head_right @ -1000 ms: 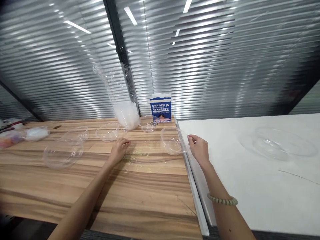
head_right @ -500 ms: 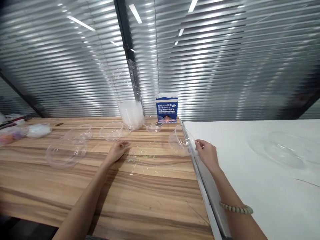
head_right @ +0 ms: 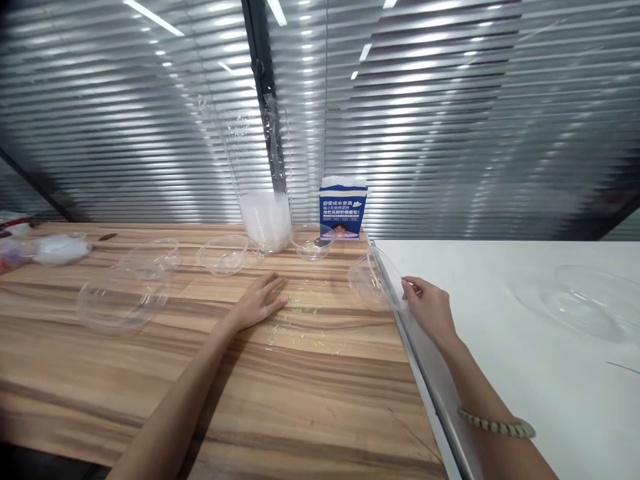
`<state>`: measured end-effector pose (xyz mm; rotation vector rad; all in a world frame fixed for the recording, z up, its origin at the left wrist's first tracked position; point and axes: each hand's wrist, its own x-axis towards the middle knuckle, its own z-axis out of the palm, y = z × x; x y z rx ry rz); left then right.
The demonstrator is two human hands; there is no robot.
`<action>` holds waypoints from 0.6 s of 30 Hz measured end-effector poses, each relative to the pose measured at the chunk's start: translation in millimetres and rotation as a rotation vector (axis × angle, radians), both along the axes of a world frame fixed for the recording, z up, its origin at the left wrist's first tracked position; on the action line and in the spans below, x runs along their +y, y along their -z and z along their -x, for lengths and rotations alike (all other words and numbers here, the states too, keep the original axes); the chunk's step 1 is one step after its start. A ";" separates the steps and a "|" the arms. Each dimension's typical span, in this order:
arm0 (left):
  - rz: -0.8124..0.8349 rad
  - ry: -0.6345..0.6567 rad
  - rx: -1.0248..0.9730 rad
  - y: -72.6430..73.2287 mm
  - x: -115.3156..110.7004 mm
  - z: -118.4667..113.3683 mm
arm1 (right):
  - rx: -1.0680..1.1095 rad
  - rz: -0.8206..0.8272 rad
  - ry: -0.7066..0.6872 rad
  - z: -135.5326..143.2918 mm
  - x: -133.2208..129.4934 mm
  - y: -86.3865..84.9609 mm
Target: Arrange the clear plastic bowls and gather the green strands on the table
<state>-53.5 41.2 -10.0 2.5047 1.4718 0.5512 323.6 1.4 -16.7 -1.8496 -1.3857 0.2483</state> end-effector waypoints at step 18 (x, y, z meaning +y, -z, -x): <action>-0.042 -0.225 -0.019 -3.4 -9.1 -20.2 | -0.031 -0.011 -0.023 4.0 -0.9 0.8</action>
